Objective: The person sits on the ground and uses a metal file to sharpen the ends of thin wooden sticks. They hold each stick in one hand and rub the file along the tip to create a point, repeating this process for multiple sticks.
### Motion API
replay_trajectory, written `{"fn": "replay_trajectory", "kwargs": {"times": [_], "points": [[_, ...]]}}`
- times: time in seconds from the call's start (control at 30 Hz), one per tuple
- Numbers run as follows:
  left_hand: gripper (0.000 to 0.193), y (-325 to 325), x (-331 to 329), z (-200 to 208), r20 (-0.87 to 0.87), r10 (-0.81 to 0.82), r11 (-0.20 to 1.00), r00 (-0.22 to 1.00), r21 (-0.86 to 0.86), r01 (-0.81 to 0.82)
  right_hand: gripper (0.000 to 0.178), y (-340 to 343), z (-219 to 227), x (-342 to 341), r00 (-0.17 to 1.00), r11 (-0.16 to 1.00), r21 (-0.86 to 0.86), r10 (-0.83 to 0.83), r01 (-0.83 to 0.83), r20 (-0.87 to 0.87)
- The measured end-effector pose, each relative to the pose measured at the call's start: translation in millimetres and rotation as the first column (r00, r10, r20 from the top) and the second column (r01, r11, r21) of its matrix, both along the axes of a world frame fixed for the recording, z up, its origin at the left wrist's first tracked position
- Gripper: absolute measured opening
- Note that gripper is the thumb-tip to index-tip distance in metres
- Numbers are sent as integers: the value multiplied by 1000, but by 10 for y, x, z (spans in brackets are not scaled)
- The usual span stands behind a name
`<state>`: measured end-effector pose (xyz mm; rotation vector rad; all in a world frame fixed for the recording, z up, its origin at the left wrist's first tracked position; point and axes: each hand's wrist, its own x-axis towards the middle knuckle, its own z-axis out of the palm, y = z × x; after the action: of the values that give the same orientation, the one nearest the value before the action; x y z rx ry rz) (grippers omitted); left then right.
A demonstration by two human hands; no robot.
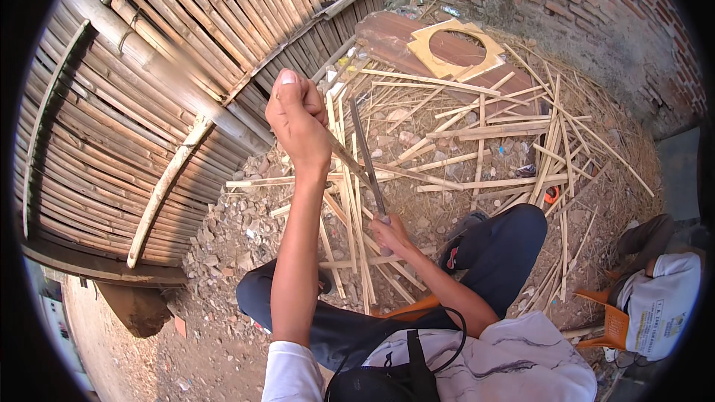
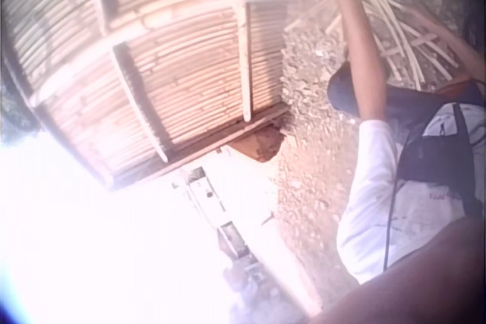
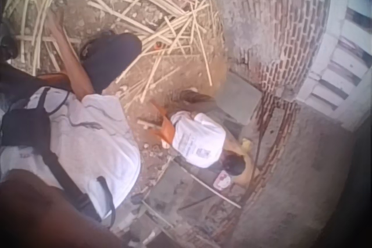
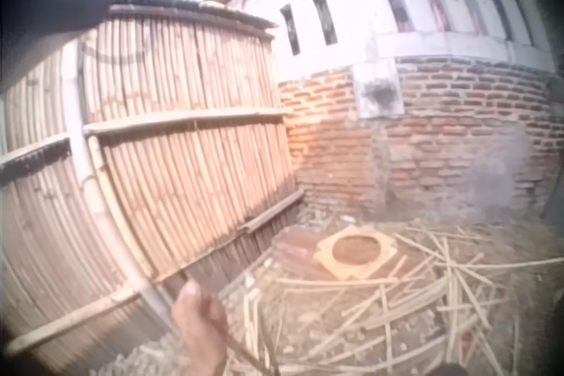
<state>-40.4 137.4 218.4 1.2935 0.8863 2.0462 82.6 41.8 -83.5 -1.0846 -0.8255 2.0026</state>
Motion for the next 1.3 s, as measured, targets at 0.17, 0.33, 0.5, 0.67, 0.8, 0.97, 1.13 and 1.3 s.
{"fn": "replay_trajectory", "kwargs": {"times": [0.17,0.33,0.5,0.67,0.8,0.97,1.13,1.3], "points": [[42,38,62,-28,-43,81,997,996,4,-81,18,-41,-392,-81,999,973,-228,-37,34,-8],[43,110,-169,-43,0,66,998,998,-20,-66,18,12,-560,23,977,981,-193,51,-10,209],[42,116,-295,-26,1,47,999,999,-16,-47,16,58,4,-69,969,996,-91,29,-7,247],[43,24,-240,-34,25,-23,1000,999,-20,23,17,89,155,-273,993,997,71,-49,42,110],[41,-33,-285,-54,26,-37,999,999,-6,37,18,7,-304,-107,990,982,-187,40,-14,138],[41,-98,-334,-33,54,-130,991,990,-7,131,19,-9,-1173,434,917,936,-339,210,-89,338],[40,-104,-199,-19,30,-106,994,994,-5,106,23,105,-916,274,958,974,-222,101,-41,267],[41,-117,-148,-8,-6,-67,997,998,-40,67,20,170,3,39,992,996,-51,72,-67,107]]}}
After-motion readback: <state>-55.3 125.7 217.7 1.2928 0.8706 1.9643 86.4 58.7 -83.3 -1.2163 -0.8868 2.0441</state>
